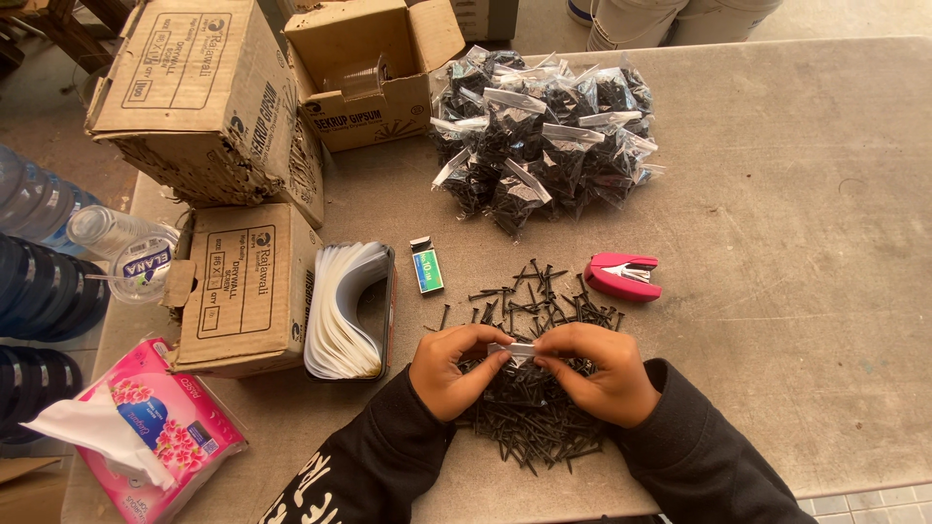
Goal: The person picks up black nails from a pile on a table, places them into small plastic bags, and then staples each bag shut using a pink stapler.
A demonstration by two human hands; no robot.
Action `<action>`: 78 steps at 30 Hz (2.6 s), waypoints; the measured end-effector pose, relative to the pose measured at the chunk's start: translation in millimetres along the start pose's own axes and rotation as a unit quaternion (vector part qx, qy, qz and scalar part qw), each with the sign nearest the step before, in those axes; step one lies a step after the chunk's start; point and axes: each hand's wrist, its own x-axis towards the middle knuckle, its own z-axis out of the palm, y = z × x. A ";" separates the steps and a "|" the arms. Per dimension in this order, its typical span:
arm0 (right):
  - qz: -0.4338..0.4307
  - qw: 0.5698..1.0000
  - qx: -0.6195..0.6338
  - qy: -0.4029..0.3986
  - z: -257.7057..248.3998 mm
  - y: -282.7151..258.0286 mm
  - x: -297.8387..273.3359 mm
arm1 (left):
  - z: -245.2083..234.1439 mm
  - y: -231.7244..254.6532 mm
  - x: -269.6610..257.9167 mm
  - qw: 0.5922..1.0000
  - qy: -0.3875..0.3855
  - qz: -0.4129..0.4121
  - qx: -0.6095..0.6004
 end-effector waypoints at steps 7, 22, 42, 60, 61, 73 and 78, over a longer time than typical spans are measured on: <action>0.026 0.998 -0.050 0.017 -0.7 0.5 -1.1 | 10.1 0.3 0.4 0.998 0.048 -0.038 0.014; 0.115 0.990 0.008 0.078 -9.6 8.0 -7.4 | 31.8 -2.6 22.8 0.967 -0.044 -0.241 -0.071; 0.012 0.933 -0.358 -0.021 -63.1 83.3 8.0 | 50.8 -3.6 49.9 0.969 -0.069 -0.238 0.026; 0.296 0.777 0.476 0.286 0.5 19.1 -11.3 | 40.2 21.2 29.6 0.994 0.074 0.046 0.064; 0.296 0.778 0.476 0.284 1.3 15.6 -11.8 | 40.7 22.7 29.2 0.994 0.077 0.046 0.064; 0.211 0.818 0.488 0.219 9.5 5.9 -22.1 | 38.7 26.4 20.5 0.989 0.120 0.066 0.057; 0.193 0.836 0.471 0.205 12.3 8.9 -20.4 | 39.9 23.5 18.3 0.989 0.140 0.034 0.026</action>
